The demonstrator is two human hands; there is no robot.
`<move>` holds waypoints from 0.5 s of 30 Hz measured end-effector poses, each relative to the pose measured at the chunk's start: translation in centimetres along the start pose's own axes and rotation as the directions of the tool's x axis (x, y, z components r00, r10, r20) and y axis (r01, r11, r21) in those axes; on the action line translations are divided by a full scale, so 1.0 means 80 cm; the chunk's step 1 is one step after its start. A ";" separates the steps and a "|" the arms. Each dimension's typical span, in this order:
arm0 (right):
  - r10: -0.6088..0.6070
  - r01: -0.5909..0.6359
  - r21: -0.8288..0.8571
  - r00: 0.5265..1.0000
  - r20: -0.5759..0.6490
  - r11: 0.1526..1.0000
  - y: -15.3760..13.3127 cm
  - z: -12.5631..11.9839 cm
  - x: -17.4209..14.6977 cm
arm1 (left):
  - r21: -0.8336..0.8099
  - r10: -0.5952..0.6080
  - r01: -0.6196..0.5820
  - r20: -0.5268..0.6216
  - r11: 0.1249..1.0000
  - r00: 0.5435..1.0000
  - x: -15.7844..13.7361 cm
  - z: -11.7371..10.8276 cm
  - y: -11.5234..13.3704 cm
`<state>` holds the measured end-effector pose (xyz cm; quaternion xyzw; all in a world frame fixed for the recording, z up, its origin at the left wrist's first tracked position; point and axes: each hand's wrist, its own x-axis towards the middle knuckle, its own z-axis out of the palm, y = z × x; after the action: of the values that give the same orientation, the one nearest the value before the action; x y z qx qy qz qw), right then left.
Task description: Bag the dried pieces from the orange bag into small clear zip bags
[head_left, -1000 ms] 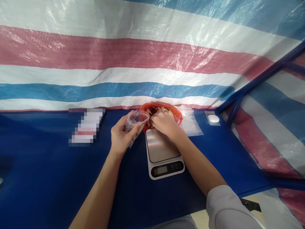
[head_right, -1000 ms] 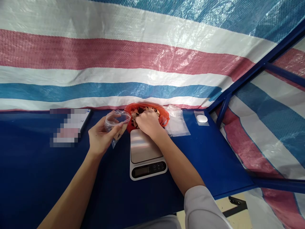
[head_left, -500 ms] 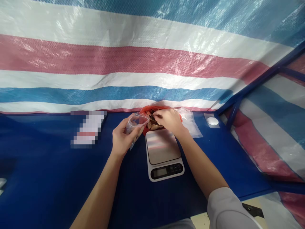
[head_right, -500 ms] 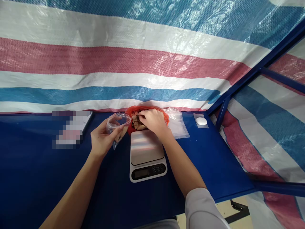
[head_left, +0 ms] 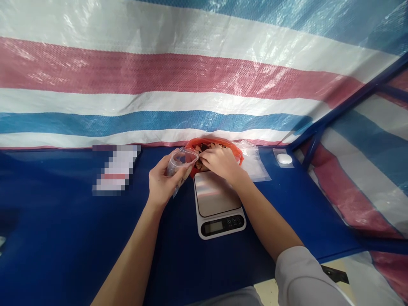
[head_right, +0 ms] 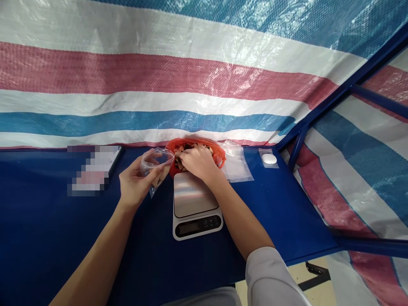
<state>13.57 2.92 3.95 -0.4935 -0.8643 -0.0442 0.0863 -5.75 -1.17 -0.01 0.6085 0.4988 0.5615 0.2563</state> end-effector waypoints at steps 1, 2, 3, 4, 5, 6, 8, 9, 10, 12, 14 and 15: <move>-0.007 0.007 -0.014 1.000 -0.001 1.000 -0.002 0.001 0.000 | -0.003 0.001 -0.001 -0.001 1.000 1.000 0.000 0.000 0.001; -0.012 0.012 -0.026 1.000 0.002 1.000 -0.003 0.002 0.000 | -0.009 0.005 -0.005 -0.001 1.000 1.000 0.000 0.000 0.002; -0.014 0.014 -0.037 1.000 0.010 0.999 -0.004 0.002 0.000 | -0.014 0.010 -0.010 -0.002 1.000 1.000 0.000 0.001 0.003; -0.012 0.013 -0.048 1.000 0.021 0.999 -0.005 0.003 0.001 | -0.017 0.013 -0.013 -0.002 1.000 1.000 0.000 0.001 0.004; -0.009 0.011 -0.056 0.999 0.036 0.998 -0.005 0.003 0.001 | -0.017 0.014 -0.014 -0.001 1.000 1.000 0.000 0.001 0.004; -0.005 0.008 -0.061 0.999 0.049 0.998 -0.005 0.003 0.001 | -0.016 0.013 -0.013 -0.001 1.000 1.000 0.000 0.001 0.005; 0.010 -0.006 -0.061 0.998 0.060 0.998 -0.005 0.002 0.000 | -0.010 0.010 -0.010 0.003 1.000 1.000 0.000 0.001 0.005; 0.020 -0.017 -0.053 0.998 0.056 0.998 -0.005 0.002 0.000 | -0.007 0.010 -0.009 0.004 1.000 1.000 0.000 0.001 0.004; 0.031 -0.029 -0.042 0.998 0.051 0.999 -0.004 0.001 0.000 | -0.006 0.012 -0.012 0.003 1.000 1.000 0.000 0.001 0.003; 0.059 -0.058 -0.007 0.997 0.044 0.998 -0.001 -0.002 -0.001 | -0.009 0.020 -0.020 0.002 1.000 1.000 0.000 0.000 0.000; 0.098 -0.100 0.037 0.994 0.051 0.994 0.002 -0.004 -0.001 | -0.022 0.023 -0.023 0.006 0.999 1.000 -0.001 0.000 -0.003; 0.121 -0.124 0.062 0.991 0.053 0.990 0.004 -0.005 -0.001 | -0.028 0.021 -0.020 0.009 0.999 1.000 -0.001 -0.001 -0.003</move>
<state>13.94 2.99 4.34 -0.5433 -0.8353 0.0018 0.0836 -5.87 -1.14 -0.26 0.6125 0.4834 0.5682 0.2614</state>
